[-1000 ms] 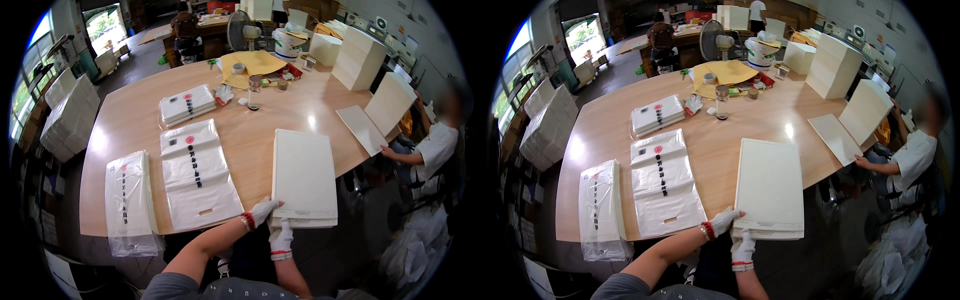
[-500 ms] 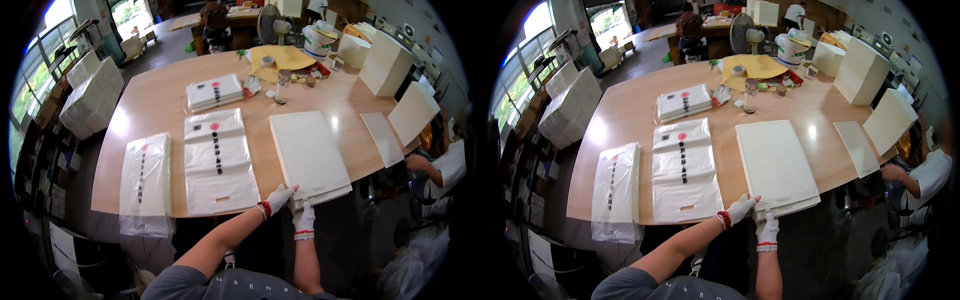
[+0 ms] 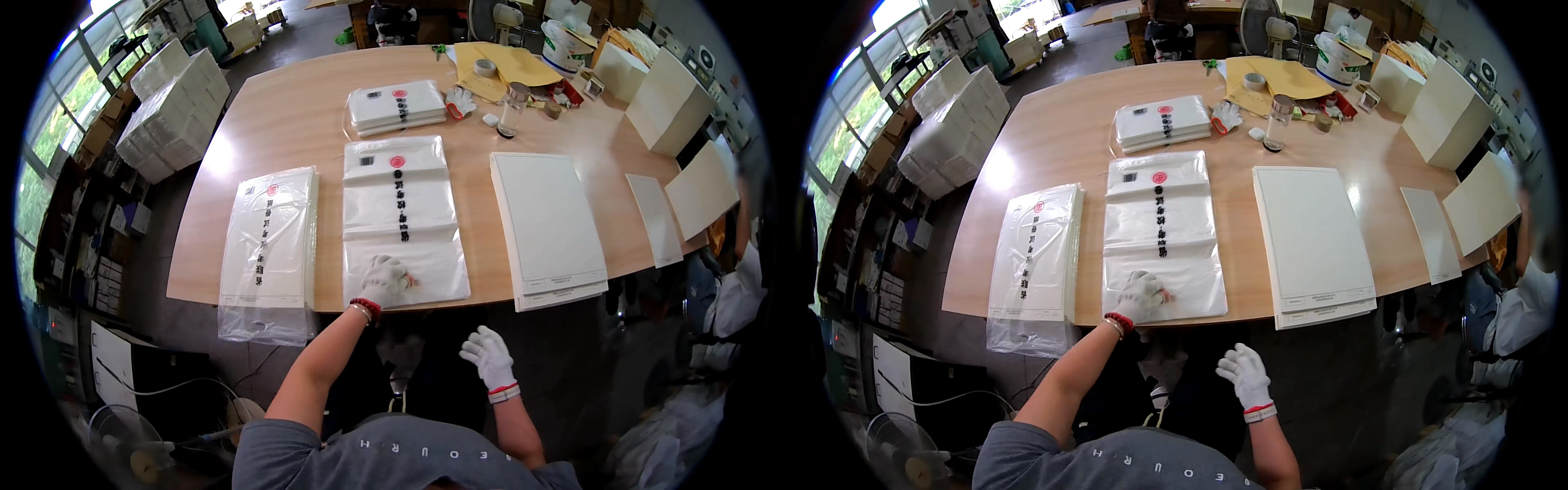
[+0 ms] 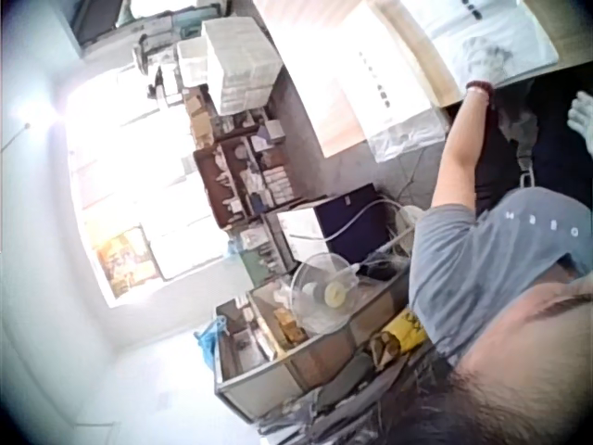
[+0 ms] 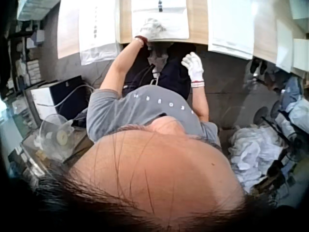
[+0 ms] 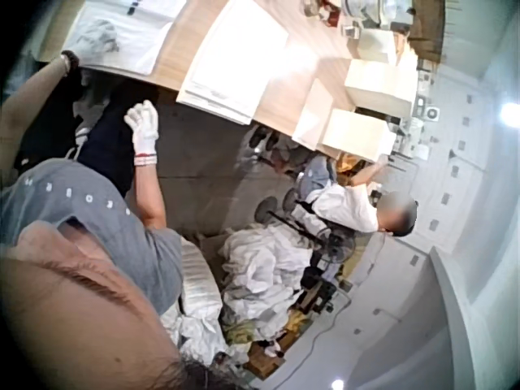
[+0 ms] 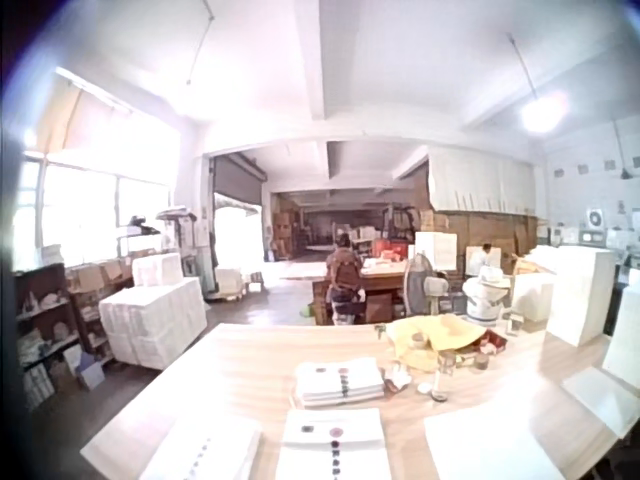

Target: The person repeatedly picks up stacks of white paper sheets, places them into clear plastic sleeves with printed labels, and sets the sealed packages on the table. The process is repeated multiple times with consistent hand motions and alignment of the sheets before insertion.

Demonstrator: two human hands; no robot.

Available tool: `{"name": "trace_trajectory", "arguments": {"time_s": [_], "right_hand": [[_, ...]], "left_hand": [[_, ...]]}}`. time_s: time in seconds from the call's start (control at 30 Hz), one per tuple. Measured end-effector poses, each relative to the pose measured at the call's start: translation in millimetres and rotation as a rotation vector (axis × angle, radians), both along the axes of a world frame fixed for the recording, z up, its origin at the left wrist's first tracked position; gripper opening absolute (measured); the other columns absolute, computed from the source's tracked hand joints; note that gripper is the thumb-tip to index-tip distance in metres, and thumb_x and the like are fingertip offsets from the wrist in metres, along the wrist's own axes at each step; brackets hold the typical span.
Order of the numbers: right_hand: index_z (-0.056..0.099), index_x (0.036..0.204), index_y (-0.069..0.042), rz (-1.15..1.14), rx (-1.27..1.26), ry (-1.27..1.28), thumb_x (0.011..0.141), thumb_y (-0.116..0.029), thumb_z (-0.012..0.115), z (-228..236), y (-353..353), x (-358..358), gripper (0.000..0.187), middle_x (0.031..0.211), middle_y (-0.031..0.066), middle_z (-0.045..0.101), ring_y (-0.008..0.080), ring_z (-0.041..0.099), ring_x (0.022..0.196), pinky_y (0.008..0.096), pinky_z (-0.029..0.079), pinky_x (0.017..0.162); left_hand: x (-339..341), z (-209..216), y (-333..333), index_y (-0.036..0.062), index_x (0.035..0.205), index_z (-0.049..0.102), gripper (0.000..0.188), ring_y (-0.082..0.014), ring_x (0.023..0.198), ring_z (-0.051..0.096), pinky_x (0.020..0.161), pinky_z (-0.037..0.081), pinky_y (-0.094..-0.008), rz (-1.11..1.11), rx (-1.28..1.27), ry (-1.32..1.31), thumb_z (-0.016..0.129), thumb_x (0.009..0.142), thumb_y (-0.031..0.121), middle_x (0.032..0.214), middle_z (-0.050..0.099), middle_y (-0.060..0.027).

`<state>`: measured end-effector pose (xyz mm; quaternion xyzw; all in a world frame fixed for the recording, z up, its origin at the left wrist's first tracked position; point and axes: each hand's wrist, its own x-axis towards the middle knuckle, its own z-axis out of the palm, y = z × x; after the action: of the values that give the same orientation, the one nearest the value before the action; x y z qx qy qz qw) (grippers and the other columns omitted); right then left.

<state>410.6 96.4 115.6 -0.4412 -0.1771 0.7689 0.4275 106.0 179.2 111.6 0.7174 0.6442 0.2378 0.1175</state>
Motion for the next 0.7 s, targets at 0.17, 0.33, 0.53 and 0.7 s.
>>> {"name": "trace_trajectory", "arguments": {"time_s": [0.17,0.33,0.53,0.7], "right_hand": [[0.045,0.121,-0.003,0.297,0.056,0.003,0.091,-0.017,0.051,27.1,16.0,-70.1,0.034,0.095,0.0102,0.058,0.0221,0.061,0.084,0.0401,0.053,0.077],[0.054,0.117,-0.004,0.164,0.193,0.093,0.089,-0.020,0.057,37.4,70.1,-170.1,0.032,0.099,0.0063,0.060,0.0157,0.058,0.089,0.0322,0.050,0.071],[0.065,0.089,-0.002,0.342,0.854,-1.065,0.078,-0.027,0.068,5.3,117.3,-127.0,0.028,0.079,0.0092,0.066,0.0232,0.062,0.075,0.0343,0.047,0.068],[0.050,0.100,-0.002,-0.240,1.472,-1.353,0.073,-0.019,0.071,65.8,62.3,-140.0,0.038,0.107,0.0229,0.052,0.0429,0.049,0.102,0.0468,0.040,0.088]], "left_hand": [[-14.8,42.3,4.3,0.0079,0.095,0.061,0.029,-0.0336,0.074,0.061,0.072,0.047,-0.0431,0.154,-0.363,-0.314,0.053,0.086,0.035,0.076,0.062,-0.0150],[-20.0,15.5,8.6,0.0068,0.096,0.059,0.028,-0.0368,0.077,0.060,0.069,0.048,-0.0434,0.005,-0.069,-0.205,0.050,0.091,0.033,0.080,0.060,-0.0185],[-49.2,55.1,44.5,0.0054,0.083,0.055,0.017,-0.0097,0.058,0.049,0.066,0.051,-0.0277,0.236,-0.230,-1.714,0.048,0.093,0.018,0.066,0.049,0.0018],[-46.6,78.3,39.1,0.0061,0.085,0.055,0.006,-0.0081,0.061,0.048,0.058,0.044,-0.0234,0.091,-0.351,-1.198,0.052,0.087,0.011,0.074,0.056,-0.0004]]}}
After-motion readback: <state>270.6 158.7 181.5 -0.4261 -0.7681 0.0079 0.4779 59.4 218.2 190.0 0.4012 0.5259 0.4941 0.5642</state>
